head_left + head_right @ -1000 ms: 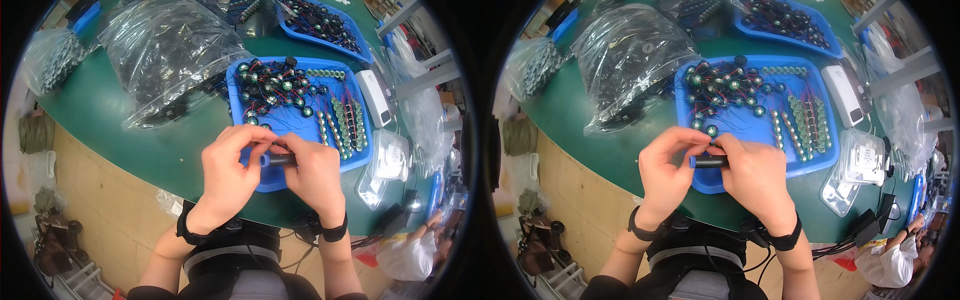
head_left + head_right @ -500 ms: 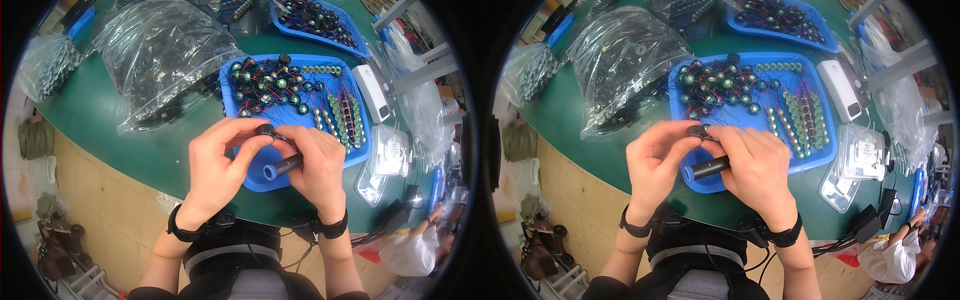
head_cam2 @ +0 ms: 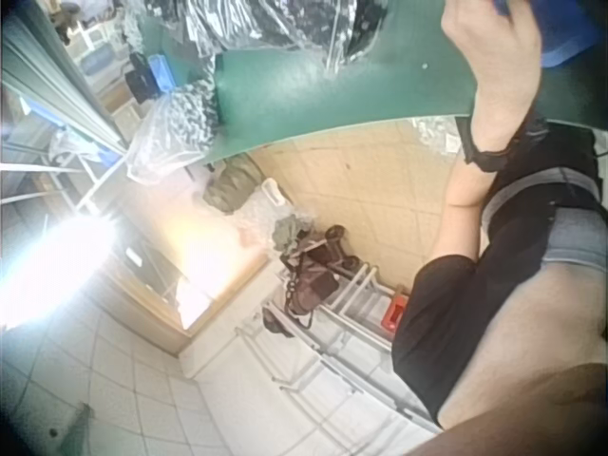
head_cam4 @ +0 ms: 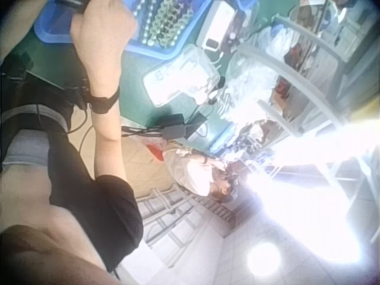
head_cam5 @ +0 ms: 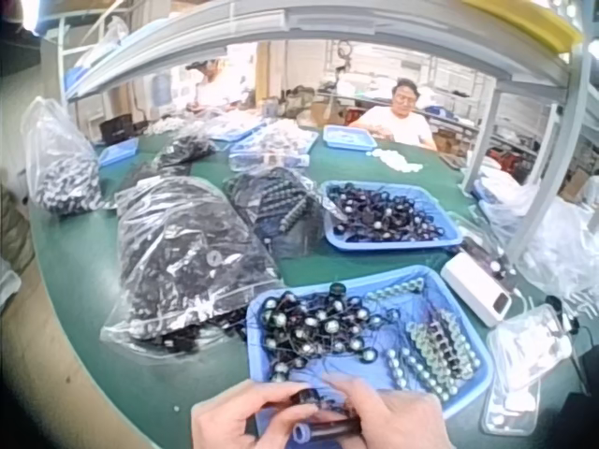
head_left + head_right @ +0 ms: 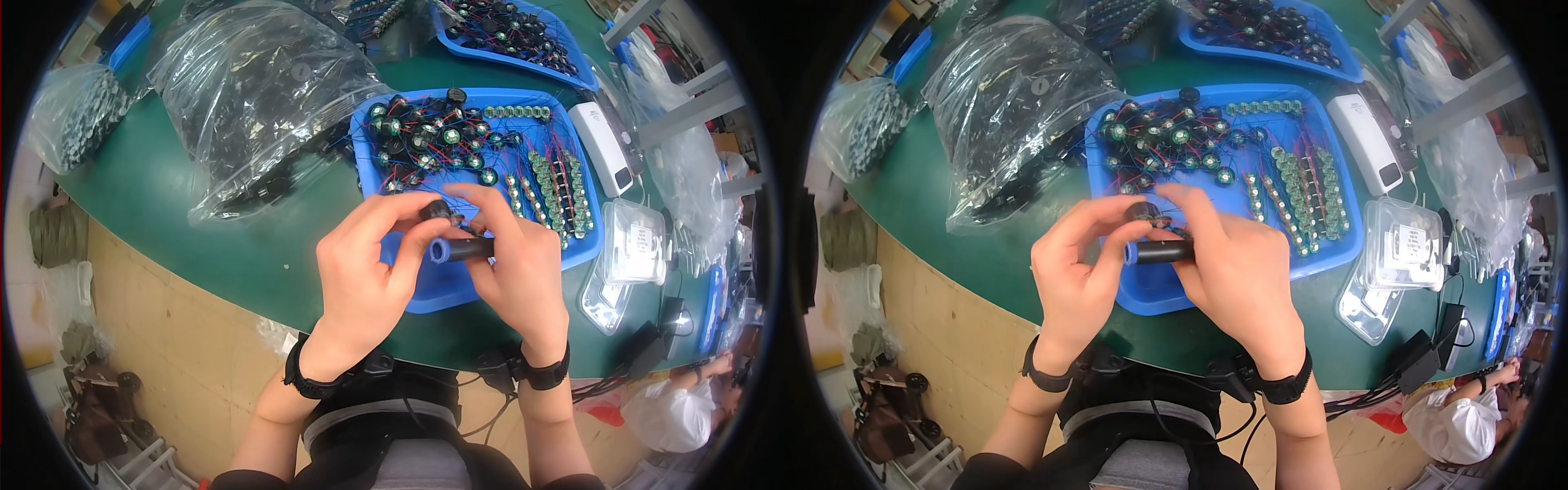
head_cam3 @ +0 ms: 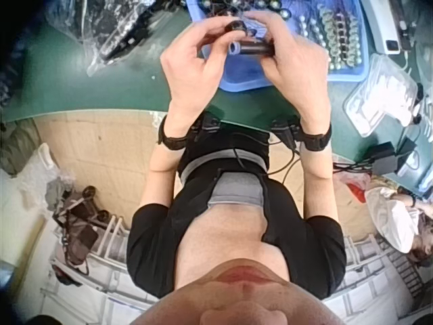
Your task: Assembling LED ring lights into black plastic housings at an industrial workbench.
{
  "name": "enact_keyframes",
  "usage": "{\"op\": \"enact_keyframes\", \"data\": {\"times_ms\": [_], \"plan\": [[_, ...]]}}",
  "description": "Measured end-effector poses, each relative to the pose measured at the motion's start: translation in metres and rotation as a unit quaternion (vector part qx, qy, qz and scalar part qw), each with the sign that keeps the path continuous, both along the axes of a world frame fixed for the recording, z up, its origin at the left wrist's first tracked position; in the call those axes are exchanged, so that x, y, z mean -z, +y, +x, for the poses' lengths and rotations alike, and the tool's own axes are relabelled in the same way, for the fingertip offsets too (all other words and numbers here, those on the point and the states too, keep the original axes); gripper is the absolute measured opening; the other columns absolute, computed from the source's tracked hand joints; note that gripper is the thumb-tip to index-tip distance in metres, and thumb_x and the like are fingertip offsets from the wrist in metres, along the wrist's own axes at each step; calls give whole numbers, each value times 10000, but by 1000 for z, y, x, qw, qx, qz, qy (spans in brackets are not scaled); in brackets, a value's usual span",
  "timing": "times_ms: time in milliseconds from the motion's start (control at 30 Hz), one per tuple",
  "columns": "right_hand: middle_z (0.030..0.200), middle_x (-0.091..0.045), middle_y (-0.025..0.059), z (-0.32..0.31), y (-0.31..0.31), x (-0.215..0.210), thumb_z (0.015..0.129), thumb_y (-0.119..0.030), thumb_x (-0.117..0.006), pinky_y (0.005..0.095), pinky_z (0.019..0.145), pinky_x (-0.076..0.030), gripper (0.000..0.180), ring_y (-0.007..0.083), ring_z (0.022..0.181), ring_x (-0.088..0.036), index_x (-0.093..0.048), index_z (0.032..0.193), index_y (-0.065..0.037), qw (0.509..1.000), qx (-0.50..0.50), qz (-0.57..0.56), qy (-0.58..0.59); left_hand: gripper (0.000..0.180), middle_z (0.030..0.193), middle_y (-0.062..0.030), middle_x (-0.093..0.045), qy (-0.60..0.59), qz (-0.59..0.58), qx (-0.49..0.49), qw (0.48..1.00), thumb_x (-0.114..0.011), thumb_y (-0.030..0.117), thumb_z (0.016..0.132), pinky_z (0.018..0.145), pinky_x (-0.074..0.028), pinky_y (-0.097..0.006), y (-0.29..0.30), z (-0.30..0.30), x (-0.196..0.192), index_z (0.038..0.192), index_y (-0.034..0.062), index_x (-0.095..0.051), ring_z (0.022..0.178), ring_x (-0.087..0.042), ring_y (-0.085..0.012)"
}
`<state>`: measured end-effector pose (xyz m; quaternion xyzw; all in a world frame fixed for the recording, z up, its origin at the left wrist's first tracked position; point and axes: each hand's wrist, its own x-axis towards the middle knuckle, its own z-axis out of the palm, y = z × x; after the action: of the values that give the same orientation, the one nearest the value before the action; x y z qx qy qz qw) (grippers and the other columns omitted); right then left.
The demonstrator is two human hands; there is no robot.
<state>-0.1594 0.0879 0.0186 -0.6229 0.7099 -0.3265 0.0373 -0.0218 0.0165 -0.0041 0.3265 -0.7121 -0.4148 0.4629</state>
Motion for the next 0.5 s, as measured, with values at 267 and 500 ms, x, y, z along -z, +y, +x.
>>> {"op": "enact_keyframes", "data": {"times_ms": [267,500], "plan": [[565,-543,14,-1,-1,4,779,-174,-715,340,439,-378,187,206,476,-535,-549,713,-120,993,-31,-35,109,189,816,-107,-679,-49,-63,14,997,-727,7,772,611,-511,-308,-3,6,-7,956,20,-685,700,-670,-222],[520,-517,35,10,2,8,779,-185,-725,353,443,-390,194,227,469,-538,-567,680,-129,997,3,-27,77,199,783,-113,-654,-60,-144,-53,986,-732,1,759,601,-499,-322,4,3,-6,952,15,-688,682,-629,-251]]}}
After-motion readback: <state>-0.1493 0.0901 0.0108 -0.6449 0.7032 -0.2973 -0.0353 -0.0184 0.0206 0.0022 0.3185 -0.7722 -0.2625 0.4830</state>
